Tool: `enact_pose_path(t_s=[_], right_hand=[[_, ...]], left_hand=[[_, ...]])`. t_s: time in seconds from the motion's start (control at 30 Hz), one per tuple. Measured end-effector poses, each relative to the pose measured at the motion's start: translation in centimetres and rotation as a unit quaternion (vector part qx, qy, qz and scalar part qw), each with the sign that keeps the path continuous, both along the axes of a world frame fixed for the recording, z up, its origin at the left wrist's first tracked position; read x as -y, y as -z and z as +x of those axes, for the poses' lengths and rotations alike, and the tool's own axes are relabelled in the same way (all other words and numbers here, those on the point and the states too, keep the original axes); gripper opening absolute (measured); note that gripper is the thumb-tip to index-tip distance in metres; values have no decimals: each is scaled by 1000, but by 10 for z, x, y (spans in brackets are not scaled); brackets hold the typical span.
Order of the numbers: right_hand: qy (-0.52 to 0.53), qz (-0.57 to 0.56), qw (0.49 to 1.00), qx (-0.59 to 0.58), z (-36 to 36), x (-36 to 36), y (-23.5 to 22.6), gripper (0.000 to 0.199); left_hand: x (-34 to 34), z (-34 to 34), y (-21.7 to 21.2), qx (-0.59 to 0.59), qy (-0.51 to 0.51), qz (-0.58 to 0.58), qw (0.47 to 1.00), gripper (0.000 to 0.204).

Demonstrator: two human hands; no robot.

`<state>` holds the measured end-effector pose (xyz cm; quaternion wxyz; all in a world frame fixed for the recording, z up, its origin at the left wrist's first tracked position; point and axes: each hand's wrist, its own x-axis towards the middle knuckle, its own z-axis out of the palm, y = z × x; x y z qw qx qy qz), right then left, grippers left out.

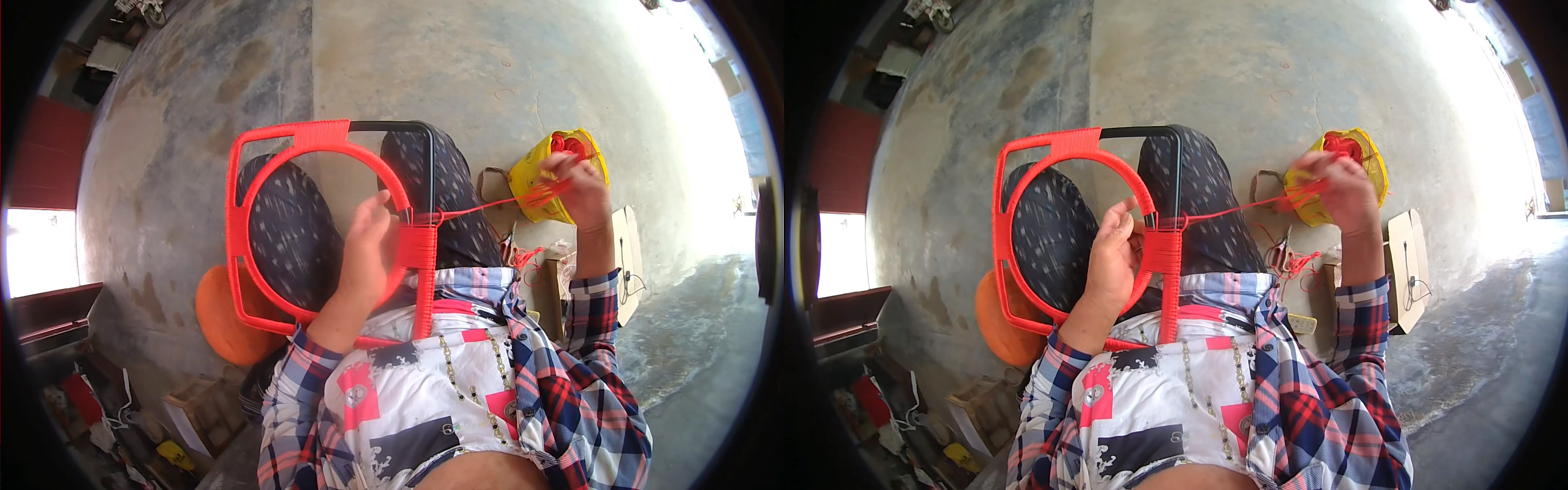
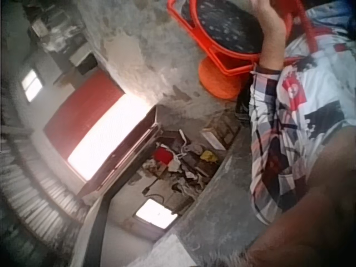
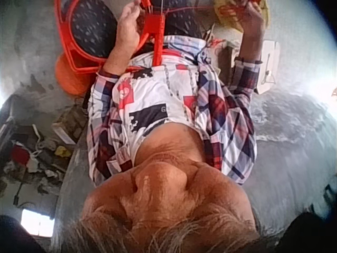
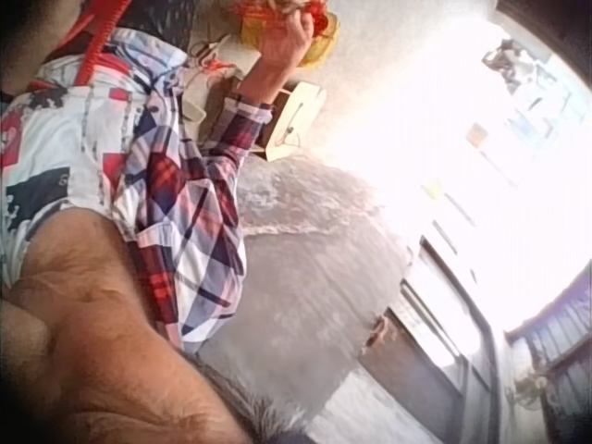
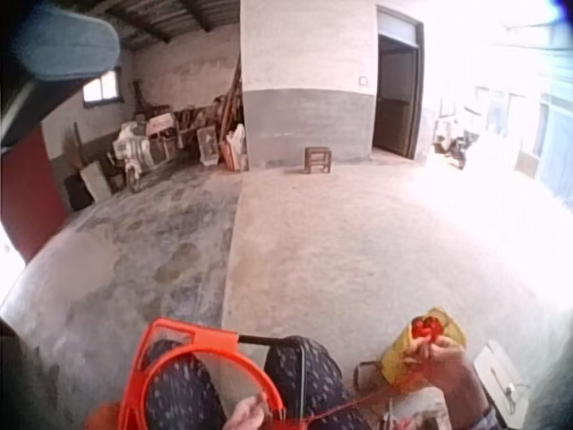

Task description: Weaving or netting red cord onto a red plastic hoop frame.

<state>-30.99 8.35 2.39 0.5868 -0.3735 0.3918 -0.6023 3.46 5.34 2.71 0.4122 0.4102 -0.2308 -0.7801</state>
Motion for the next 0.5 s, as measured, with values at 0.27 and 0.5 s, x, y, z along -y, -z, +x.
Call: enact_pose_path(t_s=[0.27, 0.5], right_hand=[[78, 143, 984, 73, 72, 0, 19, 16], [-122, 160, 963, -179, 125, 2, 0, 21]], left_hand=[[2, 0, -3, -85, 91, 18, 992, 45], [1, -2, 0, -60, 80, 45, 994, 30]])
